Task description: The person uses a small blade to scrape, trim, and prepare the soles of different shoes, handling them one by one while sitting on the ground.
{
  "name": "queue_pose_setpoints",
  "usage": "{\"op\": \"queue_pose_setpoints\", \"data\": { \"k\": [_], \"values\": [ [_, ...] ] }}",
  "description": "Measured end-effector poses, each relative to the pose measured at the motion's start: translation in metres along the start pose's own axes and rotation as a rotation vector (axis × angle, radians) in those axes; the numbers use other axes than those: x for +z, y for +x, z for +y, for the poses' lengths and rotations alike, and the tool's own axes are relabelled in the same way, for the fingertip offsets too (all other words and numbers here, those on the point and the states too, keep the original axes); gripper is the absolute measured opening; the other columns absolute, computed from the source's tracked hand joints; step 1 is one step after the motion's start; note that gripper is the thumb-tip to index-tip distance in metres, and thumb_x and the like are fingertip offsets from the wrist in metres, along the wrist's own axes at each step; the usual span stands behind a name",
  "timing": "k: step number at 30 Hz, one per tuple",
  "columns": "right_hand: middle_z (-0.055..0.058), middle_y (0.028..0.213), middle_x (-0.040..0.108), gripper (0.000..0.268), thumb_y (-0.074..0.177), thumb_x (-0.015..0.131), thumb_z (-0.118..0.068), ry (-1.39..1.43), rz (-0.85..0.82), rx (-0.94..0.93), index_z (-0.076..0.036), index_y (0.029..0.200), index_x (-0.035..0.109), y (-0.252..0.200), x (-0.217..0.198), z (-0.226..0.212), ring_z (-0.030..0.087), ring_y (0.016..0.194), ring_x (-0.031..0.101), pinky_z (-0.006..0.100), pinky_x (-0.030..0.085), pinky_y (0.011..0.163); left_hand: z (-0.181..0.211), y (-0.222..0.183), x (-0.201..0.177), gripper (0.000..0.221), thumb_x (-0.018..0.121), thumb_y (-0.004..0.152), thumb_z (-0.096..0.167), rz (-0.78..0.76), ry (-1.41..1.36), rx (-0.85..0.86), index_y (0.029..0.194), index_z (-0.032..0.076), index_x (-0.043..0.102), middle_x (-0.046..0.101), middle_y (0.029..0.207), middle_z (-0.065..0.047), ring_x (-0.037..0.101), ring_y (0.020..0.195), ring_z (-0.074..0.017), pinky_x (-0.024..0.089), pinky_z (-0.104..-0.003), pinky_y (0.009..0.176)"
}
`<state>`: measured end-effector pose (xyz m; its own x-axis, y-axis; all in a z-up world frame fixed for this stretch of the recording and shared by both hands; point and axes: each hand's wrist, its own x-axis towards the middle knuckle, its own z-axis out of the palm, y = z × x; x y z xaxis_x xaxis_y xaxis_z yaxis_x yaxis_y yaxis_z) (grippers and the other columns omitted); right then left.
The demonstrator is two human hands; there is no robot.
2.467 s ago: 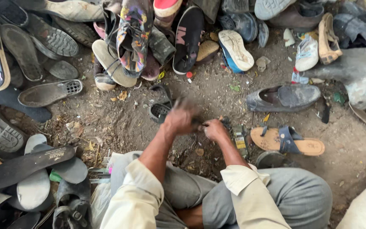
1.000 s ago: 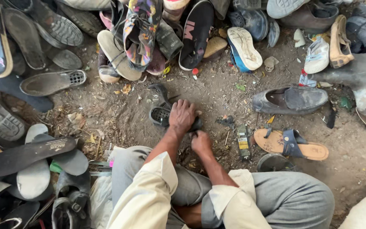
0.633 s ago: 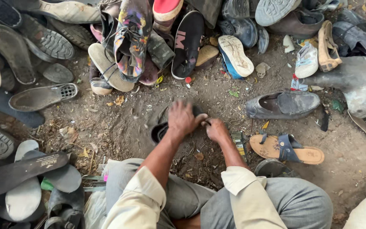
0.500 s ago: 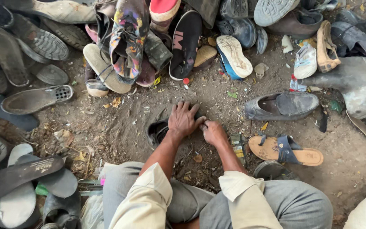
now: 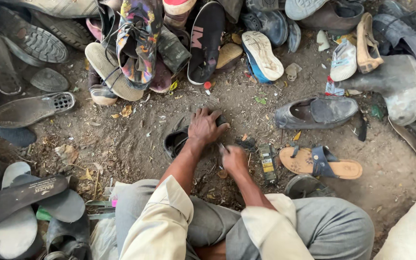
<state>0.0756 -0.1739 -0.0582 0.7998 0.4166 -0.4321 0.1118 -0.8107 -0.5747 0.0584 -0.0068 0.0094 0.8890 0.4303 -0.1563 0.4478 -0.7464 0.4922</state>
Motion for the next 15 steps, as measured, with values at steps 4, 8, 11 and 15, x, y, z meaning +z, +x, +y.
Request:
{"op": "queue_pose_setpoints", "data": {
  "k": [4,8,11,15],
  "values": [
    [0.022,0.087,0.071,0.03,0.095,0.064,-0.032,0.009,0.104,-0.098,-0.004,0.094,0.074,0.005,0.022,0.006,0.038,0.076,0.069,0.049,0.053,0.07,-0.003,0.003,0.005,0.062,0.069,0.085,0.059,0.019,0.002,-0.009,0.136,0.023,0.063,0.055,0.139,-0.015,0.045,0.134,-0.0381,0.03,-0.056,0.114],
    [0.022,0.085,0.071,0.027,0.094,0.064,-0.028,0.093,0.166,-0.206,-0.003,0.095,0.074,-0.038,0.052,0.03,0.036,0.075,0.068,0.046,0.052,0.07,0.001,0.001,0.006,0.06,0.068,0.086,0.058,-0.011,0.021,-0.066,0.135,0.023,0.061,0.053,0.139,-0.012,0.042,0.135,-0.0377,0.027,-0.058,0.116],
    [0.021,0.081,0.071,0.028,0.096,0.065,-0.031,0.207,-0.083,0.117,-0.005,0.095,0.074,-0.035,0.046,0.029,0.033,0.072,0.065,0.046,0.049,0.066,0.002,0.001,0.006,0.062,0.068,0.085,0.057,-0.019,-0.03,-0.083,0.136,0.022,0.061,0.053,0.141,-0.011,0.043,0.136,-0.0365,0.034,-0.056,0.112],
    [0.017,0.084,0.073,0.023,0.099,0.057,-0.018,0.302,-0.215,0.27,-0.004,0.093,0.075,0.008,0.063,0.024,0.028,0.068,0.059,0.049,0.043,0.06,0.003,0.006,0.011,0.061,0.069,0.087,0.058,-0.008,-0.052,-0.126,0.134,0.022,0.06,0.05,0.139,-0.016,0.042,0.133,-0.0384,0.034,-0.056,0.109]
  ]
}}
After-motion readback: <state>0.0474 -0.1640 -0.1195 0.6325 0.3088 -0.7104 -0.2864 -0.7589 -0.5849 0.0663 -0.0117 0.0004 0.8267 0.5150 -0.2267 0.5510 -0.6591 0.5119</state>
